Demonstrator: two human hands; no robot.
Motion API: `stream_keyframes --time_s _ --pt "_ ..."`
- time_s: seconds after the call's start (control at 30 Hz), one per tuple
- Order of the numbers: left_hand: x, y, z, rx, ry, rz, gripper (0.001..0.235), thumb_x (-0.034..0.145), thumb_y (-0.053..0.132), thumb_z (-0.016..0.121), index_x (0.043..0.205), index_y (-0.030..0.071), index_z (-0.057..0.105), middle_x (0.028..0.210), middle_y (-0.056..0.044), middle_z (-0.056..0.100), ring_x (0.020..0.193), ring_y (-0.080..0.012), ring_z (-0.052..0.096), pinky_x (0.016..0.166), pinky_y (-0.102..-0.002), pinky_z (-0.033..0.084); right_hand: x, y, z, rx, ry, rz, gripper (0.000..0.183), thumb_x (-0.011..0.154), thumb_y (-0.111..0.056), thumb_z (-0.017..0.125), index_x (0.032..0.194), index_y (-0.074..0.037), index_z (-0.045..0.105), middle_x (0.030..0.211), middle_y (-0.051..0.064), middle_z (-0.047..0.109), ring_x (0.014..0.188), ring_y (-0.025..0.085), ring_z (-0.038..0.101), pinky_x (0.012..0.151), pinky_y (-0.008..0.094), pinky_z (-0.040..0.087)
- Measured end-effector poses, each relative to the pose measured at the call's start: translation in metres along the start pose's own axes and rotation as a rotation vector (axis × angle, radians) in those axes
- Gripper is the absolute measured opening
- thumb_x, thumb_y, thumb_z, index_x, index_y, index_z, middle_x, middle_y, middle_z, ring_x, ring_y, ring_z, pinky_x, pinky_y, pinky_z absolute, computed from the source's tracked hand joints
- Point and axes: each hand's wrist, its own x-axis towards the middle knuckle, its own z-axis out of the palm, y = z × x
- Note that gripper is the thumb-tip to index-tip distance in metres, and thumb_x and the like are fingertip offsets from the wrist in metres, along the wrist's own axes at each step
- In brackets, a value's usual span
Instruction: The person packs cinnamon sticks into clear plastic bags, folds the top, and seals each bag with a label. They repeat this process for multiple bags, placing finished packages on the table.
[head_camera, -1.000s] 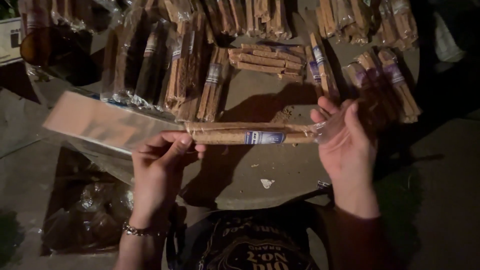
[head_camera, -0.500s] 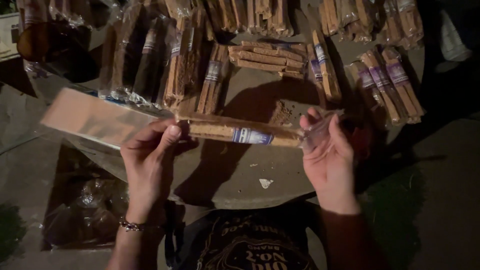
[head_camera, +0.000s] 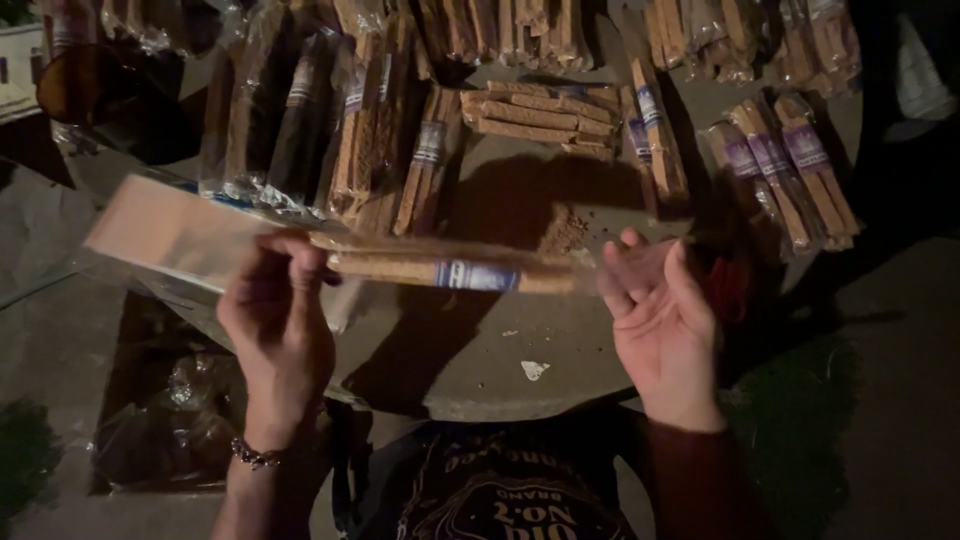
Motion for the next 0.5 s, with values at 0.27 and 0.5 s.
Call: stream_keyframes --time_s 0.27,0.5 --pt "0.051 0.062 0.009 0.496 -0.227 0.665 0.028 0.103 -0.03 0.057 0.108 -0.004 0.051 0.101 -0.013 0.061 0.077 -0.0194 0.06 0.065 -0.03 0.054 -0.01 -0.026 0.036 -0.702 -0.293 -0.355 0.019 0.105 -0.007 0.051 0.124 -0.011 0.052 0.147 0.024 0.055 0.137 0.036 0.06 0.118 0.046 0.053" --pt "0.08 0.138 0.068 0.474 -0.657 0.826 0.019 0.106 -0.014 0.072 0.108 -0.008 0.054 0.103 -0.017 0.062 0.085 -0.0237 0.065 0.076 -0.032 0.06 0.002 -0.073 0.12 -0.8 -0.822 -0.479 0.047 0.104 -0.011 0.059 0.147 0.0 0.042 0.138 0.02 0.059 0.138 0.034 0.063 0.131 0.049 0.054"
